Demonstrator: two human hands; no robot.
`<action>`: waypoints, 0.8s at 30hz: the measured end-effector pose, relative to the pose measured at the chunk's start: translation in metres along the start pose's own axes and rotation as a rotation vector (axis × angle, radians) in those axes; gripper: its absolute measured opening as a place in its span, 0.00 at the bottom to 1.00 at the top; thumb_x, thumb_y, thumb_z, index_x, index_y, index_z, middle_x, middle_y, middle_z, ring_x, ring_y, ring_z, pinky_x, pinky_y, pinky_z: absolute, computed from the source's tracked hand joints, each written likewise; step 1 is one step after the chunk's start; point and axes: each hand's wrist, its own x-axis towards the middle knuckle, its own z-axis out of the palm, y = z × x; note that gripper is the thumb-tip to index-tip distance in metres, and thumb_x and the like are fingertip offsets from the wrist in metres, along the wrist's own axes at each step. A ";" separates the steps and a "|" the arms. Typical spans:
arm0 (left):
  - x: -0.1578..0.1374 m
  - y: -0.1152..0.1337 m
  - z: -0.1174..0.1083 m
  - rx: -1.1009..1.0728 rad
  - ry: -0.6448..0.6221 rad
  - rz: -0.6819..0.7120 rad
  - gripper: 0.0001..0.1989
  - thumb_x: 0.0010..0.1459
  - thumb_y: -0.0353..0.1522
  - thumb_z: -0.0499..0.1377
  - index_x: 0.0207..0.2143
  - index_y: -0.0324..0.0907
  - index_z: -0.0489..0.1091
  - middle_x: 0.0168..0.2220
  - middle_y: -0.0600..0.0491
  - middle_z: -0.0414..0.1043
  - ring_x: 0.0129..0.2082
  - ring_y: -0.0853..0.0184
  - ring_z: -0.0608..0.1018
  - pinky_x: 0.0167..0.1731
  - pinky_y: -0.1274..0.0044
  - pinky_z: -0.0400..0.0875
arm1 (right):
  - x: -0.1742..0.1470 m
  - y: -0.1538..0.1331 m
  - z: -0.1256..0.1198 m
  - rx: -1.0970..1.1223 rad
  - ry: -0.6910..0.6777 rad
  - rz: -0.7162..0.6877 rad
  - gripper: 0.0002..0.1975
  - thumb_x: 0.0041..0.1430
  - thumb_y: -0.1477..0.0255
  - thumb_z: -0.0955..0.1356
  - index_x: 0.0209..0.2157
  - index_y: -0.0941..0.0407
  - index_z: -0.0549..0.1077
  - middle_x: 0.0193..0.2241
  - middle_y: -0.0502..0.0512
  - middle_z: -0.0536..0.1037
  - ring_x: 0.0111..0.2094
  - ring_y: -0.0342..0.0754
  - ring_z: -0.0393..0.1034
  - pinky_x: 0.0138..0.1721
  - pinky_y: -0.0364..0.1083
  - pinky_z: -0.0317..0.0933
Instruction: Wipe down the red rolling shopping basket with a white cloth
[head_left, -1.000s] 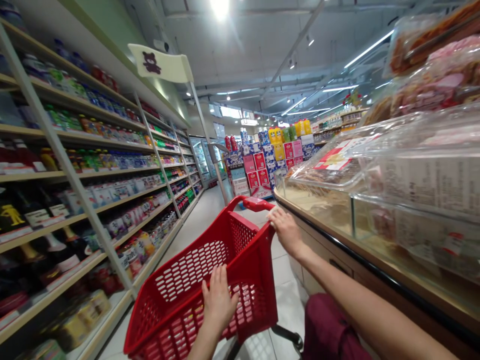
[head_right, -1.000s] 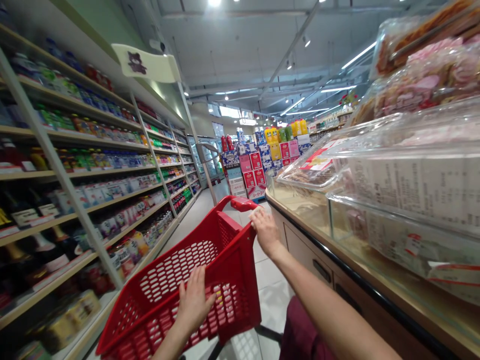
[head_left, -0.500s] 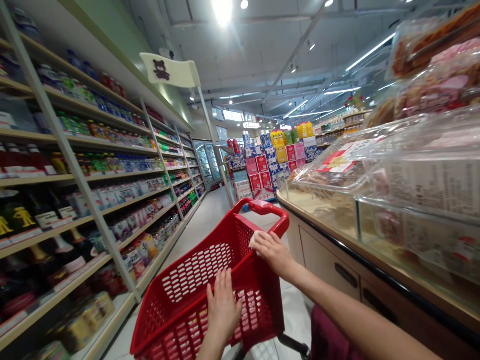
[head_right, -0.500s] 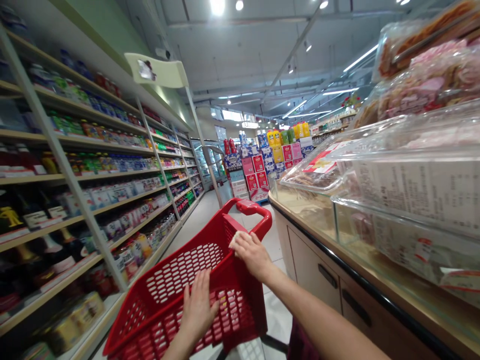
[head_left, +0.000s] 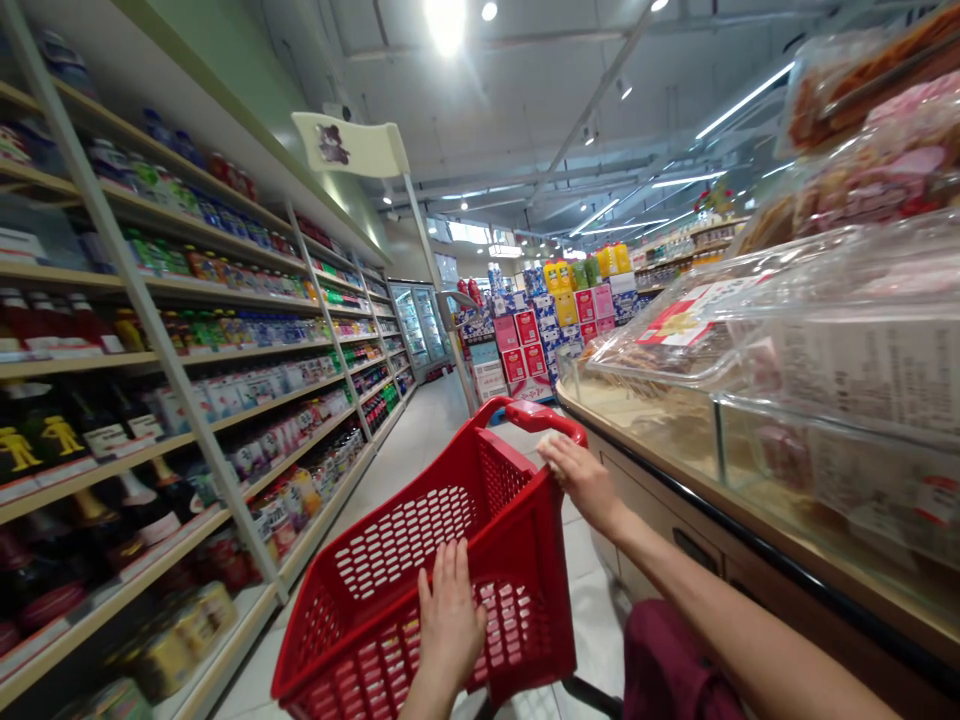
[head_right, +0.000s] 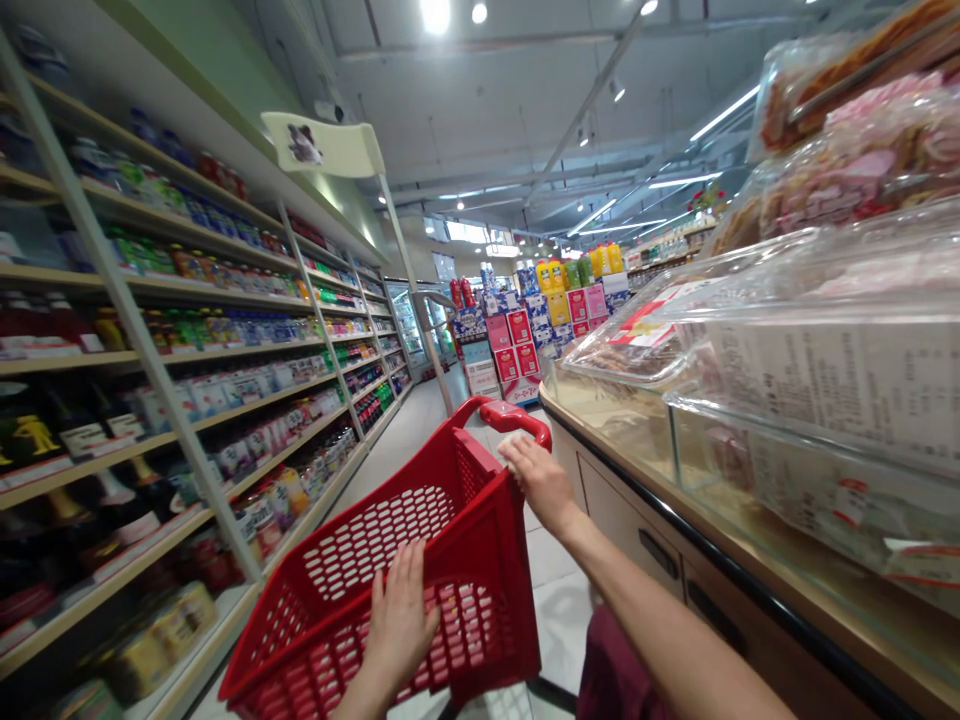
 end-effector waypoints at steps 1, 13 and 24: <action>0.000 0.000 0.001 -0.004 0.006 0.000 0.33 0.46 0.28 0.47 0.57 0.36 0.46 0.60 0.48 0.48 0.59 0.61 0.50 0.56 0.63 0.43 | -0.004 0.003 -0.002 0.003 0.026 0.043 0.17 0.59 0.75 0.58 0.48 0.56 0.66 0.49 0.58 0.68 0.53 0.48 0.58 0.51 0.51 0.57; -0.001 0.000 0.005 -0.009 0.013 -0.003 0.34 0.45 0.28 0.47 0.58 0.37 0.45 0.60 0.48 0.48 0.59 0.60 0.49 0.56 0.63 0.42 | -0.065 -0.007 -0.016 0.100 0.021 0.076 0.17 0.57 0.76 0.58 0.48 0.53 0.66 0.48 0.55 0.69 0.52 0.47 0.59 0.51 0.50 0.59; -0.002 0.000 0.007 -0.014 0.032 0.004 0.35 0.45 0.29 0.48 0.58 0.37 0.45 0.60 0.49 0.47 0.59 0.61 0.50 0.56 0.63 0.42 | -0.089 -0.023 -0.010 0.145 -0.098 0.026 0.17 0.57 0.77 0.58 0.47 0.51 0.67 0.46 0.53 0.71 0.48 0.46 0.64 0.47 0.47 0.63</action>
